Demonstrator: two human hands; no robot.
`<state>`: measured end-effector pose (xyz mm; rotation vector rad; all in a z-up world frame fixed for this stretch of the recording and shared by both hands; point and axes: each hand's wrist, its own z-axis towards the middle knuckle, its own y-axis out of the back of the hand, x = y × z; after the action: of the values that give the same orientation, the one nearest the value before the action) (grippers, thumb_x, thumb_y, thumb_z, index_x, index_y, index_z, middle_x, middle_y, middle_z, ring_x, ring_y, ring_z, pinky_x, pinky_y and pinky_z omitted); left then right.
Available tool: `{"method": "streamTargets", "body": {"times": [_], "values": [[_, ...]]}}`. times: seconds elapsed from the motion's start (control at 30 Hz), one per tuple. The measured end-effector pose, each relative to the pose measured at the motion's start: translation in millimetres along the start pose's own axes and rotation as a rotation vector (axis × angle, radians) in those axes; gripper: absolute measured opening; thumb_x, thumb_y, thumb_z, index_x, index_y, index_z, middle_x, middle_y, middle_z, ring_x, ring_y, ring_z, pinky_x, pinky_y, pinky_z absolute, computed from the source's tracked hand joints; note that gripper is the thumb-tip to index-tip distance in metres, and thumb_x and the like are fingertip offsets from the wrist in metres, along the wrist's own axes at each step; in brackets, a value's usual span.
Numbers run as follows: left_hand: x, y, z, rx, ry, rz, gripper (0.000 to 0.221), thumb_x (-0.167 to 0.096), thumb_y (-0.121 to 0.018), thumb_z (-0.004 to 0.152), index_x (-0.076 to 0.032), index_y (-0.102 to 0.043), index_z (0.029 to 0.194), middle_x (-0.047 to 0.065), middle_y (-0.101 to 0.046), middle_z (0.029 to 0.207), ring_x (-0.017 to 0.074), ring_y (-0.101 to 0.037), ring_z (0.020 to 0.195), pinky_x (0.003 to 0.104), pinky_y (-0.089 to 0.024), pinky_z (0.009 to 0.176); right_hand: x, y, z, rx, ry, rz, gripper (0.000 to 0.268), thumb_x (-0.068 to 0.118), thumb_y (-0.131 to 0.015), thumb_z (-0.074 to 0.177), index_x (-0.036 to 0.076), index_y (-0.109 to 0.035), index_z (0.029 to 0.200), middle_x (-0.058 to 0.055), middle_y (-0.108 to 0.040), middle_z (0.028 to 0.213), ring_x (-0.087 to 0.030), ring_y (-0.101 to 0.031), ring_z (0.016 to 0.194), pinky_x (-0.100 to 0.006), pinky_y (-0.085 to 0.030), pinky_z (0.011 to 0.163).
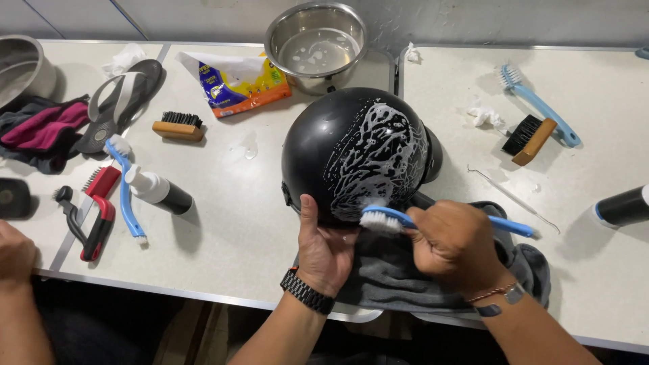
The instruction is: Cleaning a black motorcycle helmet by applying foam cleaner and scrubbing with a brush.
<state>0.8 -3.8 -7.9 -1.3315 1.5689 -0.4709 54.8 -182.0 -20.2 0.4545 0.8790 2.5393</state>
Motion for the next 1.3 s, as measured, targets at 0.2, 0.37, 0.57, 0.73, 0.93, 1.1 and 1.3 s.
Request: {"method": "streamTargets", "body": {"times": [0.2, 0.37, 0.57, 0.73, 0.93, 1.1, 1.3], "values": [[20.6, 37.5, 26.6, -0.011, 0.001, -0.071, 0.058, -0.055, -0.065, 0.089, -0.014, -0.067, 0.129, 0.01, -0.074, 0.123, 0.029, -0.069, 0.112, 0.052, -0.054, 0.108, 37.9, -16.9, 22.7, -0.04, 0.057, 0.002, 0.015, 0.016, -0.072, 0.087, 0.007, -0.07, 0.076, -0.004, -0.044, 0.051, -0.026, -0.051, 0.043, -0.035, -0.043, 0.043], [-2.2, 4.0, 0.6, 0.034, 0.026, -0.08, 0.071, -0.051, -0.061, 0.083, -0.009, -0.057, 0.141, 0.017, -0.065, 0.136, 0.0347, -0.061, 0.124, 0.052, -0.05, 0.109, 16.6, 8.3, 10.0, 0.04, 0.037, -0.06, 0.009, 0.002, -0.064, 0.083, 0.008, -0.066, 0.077, -0.003, -0.039, 0.052, -0.024, -0.041, 0.045, -0.037, -0.034, 0.044], [6.3, 21.9, 12.5, 0.063, 0.016, -0.072, 0.077, -0.05, -0.064, 0.08, -0.004, -0.054, 0.141, 0.017, -0.064, 0.122, 0.031, -0.062, 0.107, 0.046, -0.052, 0.098, 32.1, 5.2, 15.6, 0.073, 0.014, -0.044, 0.016, -0.008, -0.06, 0.079, 0.008, -0.061, 0.076, -0.002, -0.04, 0.053, -0.02, -0.036, 0.045, -0.036, -0.028, 0.042], [5.7, 22.6, 13.8, 0.052, -0.001, -0.078, 0.066, -0.052, -0.069, 0.081, -0.005, -0.063, 0.127, 0.013, -0.07, 0.111, 0.0277, -0.067, 0.096, 0.045, -0.056, 0.093, 35.7, -5.9, 18.1, 0.133, 0.083, -0.052, 0.011, 0.001, -0.067, 0.078, 0.008, -0.065, 0.086, -0.002, -0.046, 0.057, -0.023, -0.043, 0.048, -0.038, -0.032, 0.043], [-0.5, 6.1, 2.8, 0.064, 0.017, -0.103, 0.078, -0.048, -0.062, 0.079, -0.005, -0.055, 0.143, 0.018, -0.064, 0.135, 0.0334, -0.06, 0.123, 0.05, -0.047, 0.109, 28.2, 8.8, 23.7, 0.048, 0.002, -0.003, 0.011, -0.005, -0.065, 0.081, 0.005, -0.069, 0.086, -0.002, -0.042, 0.054, -0.018, -0.038, 0.046, -0.034, -0.028, 0.04], [1.5, 7.0, 4.9, 0.03, 0.009, -0.076, 0.058, -0.053, -0.06, 0.093, -0.014, -0.065, 0.135, 0.01, -0.07, 0.133, 0.0313, -0.064, 0.125, 0.053, -0.05, 0.112, 5.8, 9.7, 17.2, -0.067, -0.059, -0.01, 0.024, 0.027, -0.068, 0.097, 0.006, -0.072, 0.086, -0.003, -0.044, 0.053, -0.027, -0.051, 0.044, -0.032, -0.043, 0.046], [-0.1, 5.4, 2.9, 0.045, 0.011, -0.083, 0.059, -0.051, -0.057, 0.094, -0.011, -0.065, 0.136, 0.015, -0.068, 0.136, 0.0361, -0.062, 0.127, 0.059, -0.046, 0.114, -3.6, 0.9, 0.7, -0.029, -0.014, 0.004, 0.022, 0.025, -0.072, 0.092, 0.004, -0.073, 0.085, -0.009, -0.043, 0.052, -0.035, -0.052, 0.045, -0.039, -0.045, 0.044]]}}
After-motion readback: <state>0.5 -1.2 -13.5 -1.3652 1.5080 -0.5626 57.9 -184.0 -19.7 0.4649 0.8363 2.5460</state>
